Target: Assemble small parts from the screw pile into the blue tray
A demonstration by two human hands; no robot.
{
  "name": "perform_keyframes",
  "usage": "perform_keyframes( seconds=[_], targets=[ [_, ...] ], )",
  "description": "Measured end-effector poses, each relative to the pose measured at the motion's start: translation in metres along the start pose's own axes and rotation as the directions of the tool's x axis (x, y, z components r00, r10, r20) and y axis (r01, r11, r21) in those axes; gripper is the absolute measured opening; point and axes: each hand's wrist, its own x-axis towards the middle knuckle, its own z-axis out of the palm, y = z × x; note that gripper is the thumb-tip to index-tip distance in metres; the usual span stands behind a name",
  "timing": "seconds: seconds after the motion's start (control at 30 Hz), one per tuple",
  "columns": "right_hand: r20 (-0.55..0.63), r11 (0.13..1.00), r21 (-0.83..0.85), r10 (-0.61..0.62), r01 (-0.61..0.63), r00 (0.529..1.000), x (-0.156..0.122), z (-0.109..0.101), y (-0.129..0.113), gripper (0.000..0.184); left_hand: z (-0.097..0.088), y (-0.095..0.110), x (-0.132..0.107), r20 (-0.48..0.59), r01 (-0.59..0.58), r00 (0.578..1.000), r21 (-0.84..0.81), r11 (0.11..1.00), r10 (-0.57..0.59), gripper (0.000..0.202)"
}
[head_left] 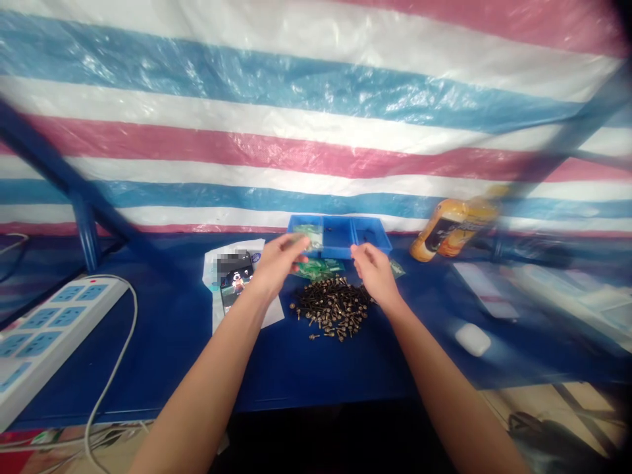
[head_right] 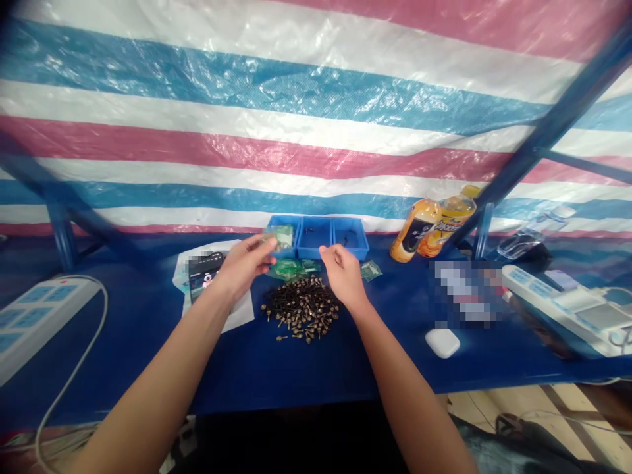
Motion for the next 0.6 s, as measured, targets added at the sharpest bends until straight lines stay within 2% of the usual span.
perform_keyframes(
  seconds=[0.07, 0.1, 0.13, 0.2, 0.23, 0.3, 0.37, 0.43, 0.5, 0.57, 0.6],
  targets=[
    [0.011, 0.999, -0.047, 0.018, -0.018, 1.000, 0.004, -0.004, 0.004, 0.042, -0.010, 0.004, 0.010, -0.257, 0.013, 0.966, 0.058, 0.998, 0.002, 0.069],
    [0.023, 0.996, -0.084, 0.020, -0.018, 1.000, 0.004, -0.005, 0.005, 0.041, -0.015, 0.005, 0.012, -0.312, -0.005, 0.949, 0.104, 0.995, 0.037, 0.070],
    [0.054, 0.991, -0.136, 0.014, -0.007, 0.998, 0.004, -0.005, 0.006, 0.039, -0.019, 0.004, 0.013, -0.321, -0.034, 0.944, 0.151, 0.988, 0.081, 0.066],
    [0.126, 0.966, -0.255, -0.018, 0.050, 0.992, 0.002, -0.005, 0.005, 0.035, -0.024, 0.000, 0.009, -0.284, -0.094, 0.941, 0.304, 0.948, 0.185, 0.053],
    [0.164, 0.947, -0.311, -0.034, 0.085, 0.986, 0.001, -0.005, 0.004, 0.032, -0.024, -0.003, 0.006, -0.267, -0.121, 0.931, 0.418, 0.900, 0.250, 0.046],
    [0.220, 0.901, -0.411, -0.051, 0.140, 0.974, -0.002, -0.007, 0.002, 0.025, -0.021, -0.010, 0.001, -0.200, -0.174, 0.902, 0.644, 0.745, 0.384, 0.036],
    [0.260, 0.846, -0.503, -0.048, 0.177, 0.965, -0.003, -0.010, -0.001, 0.020, -0.014, -0.013, 0.000, -0.075, -0.240, 0.879, 0.784, 0.572, 0.472, 0.034],
    [0.305, 0.790, -0.572, -0.045, 0.220, 0.951, -0.003, -0.014, -0.002, 0.021, -0.006, -0.013, 0.004, 0.054, -0.299, 0.870, 0.848, 0.439, 0.489, 0.036],
    [0.357, 0.745, -0.611, -0.043, 0.268, 0.933, -0.002, -0.017, -0.002, 0.023, 0.002, -0.009, 0.009, 0.149, -0.339, 0.874, 0.868, 0.362, 0.462, 0.038],
    [0.400, 0.704, -0.642, -0.031, 0.304, 0.916, -0.002, -0.017, -0.002, 0.023, 0.010, -0.003, 0.013, 0.224, -0.403, 0.862, 0.847, 0.347, 0.455, 0.038],
    [0.413, 0.680, -0.662, -0.021, 0.315, 0.911, -0.002, -0.016, -0.002, 0.023, 0.013, 0.000, 0.013, 0.237, -0.434, 0.850, 0.821, 0.370, 0.471, 0.038]
  ],
)
